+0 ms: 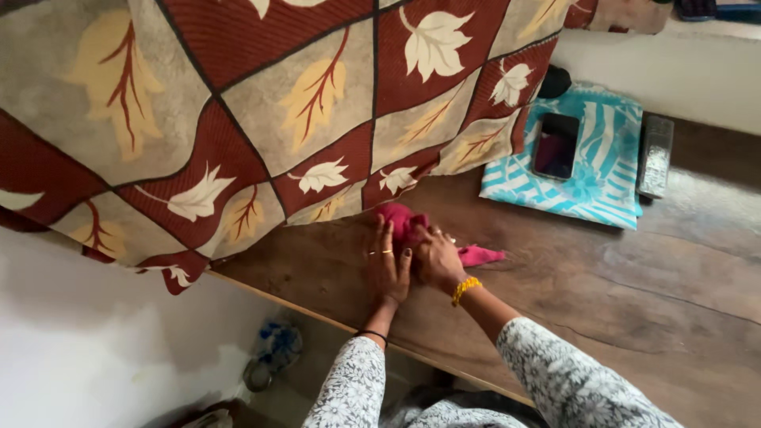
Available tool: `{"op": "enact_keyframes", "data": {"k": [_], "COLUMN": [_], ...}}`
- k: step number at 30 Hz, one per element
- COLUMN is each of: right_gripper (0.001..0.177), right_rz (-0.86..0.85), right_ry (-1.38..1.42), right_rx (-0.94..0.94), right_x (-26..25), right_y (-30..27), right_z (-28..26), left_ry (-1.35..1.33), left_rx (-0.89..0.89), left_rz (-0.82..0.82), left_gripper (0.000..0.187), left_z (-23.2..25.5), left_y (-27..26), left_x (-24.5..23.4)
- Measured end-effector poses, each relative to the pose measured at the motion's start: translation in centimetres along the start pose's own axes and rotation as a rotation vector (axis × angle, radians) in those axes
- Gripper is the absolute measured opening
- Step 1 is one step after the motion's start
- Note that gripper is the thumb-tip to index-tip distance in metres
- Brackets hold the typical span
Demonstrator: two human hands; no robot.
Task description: The person wipes a wooden desk and its drawer using a pink cloth, covering the top surface, the front of the drawer, and the side panels.
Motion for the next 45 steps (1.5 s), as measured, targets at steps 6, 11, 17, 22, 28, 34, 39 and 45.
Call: {"op": "enact_keyframes", "data": {"k": [6, 11, 17, 22, 28, 34, 39, 45], "right_gripper": [0.046, 0.053, 0.055, 0.076, 0.052, 0.049, 0.043, 0.060], "right_rz": [-0.423, -0.205, -0.315, -0.414, -0.645, -0.654, -0.368, 0.007], "right_ry": [0.144, 0.009, -0.132, -0.059, -0.007, 0.163, 0.030, -0.034], "right_rx": [-0.035, 0.349, 0.472, 0.203, -0.116, -0.195, -0.016, 0.406], "right_x": [-6.8, -9.8, -2.6, 2.8, 4.0, -1.6, -5.2, -9.9], "right_y": [-7.3, -10.6, -4.7, 1.8, 3.9, -1.6, -8.5, -19.6], "right_z": [-1.6, 2.6, 1.9, -4.4, -11.7, -13.1, -8.2, -0.4], "left_ry": [-0.096, -0.077, -0.207, -0.493, -0.317, 0.072, 0.101, 0.045], "left_rx": [0.070, 0.052, -0.338, -0.655, -0.686, -0.620, -0.387, -0.228], "left_rz": [-0.006, -0.029, 0.265, 0.356, 0.452, 0.313, 0.074, -0.330], "left_gripper": [0.070, 0.061, 0.053, 0.053, 0.064, 0.062, 0.064, 0.076], "left_z": [-0.2, 0.1, -2.6, -6.3, -9.2, -7.0, 0.0, 8.7], "left_y": [-0.2, -0.5, -2.3, -4.2, -5.7, -7.1, -7.5, -8.9], "left_x": [-0.5, -0.4, 1.0, 2.2, -1.6, -3.2, 0.3, 6.4]}}
Point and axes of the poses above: each hand's wrist, its own y-axis towards the middle knuckle, its own x-axis out of the palm, z = x × y, the point moved 1 cm from there along y, towards the middle knuckle, and after that the axes turned 9 degrees about -x, right-handed, at the moved point
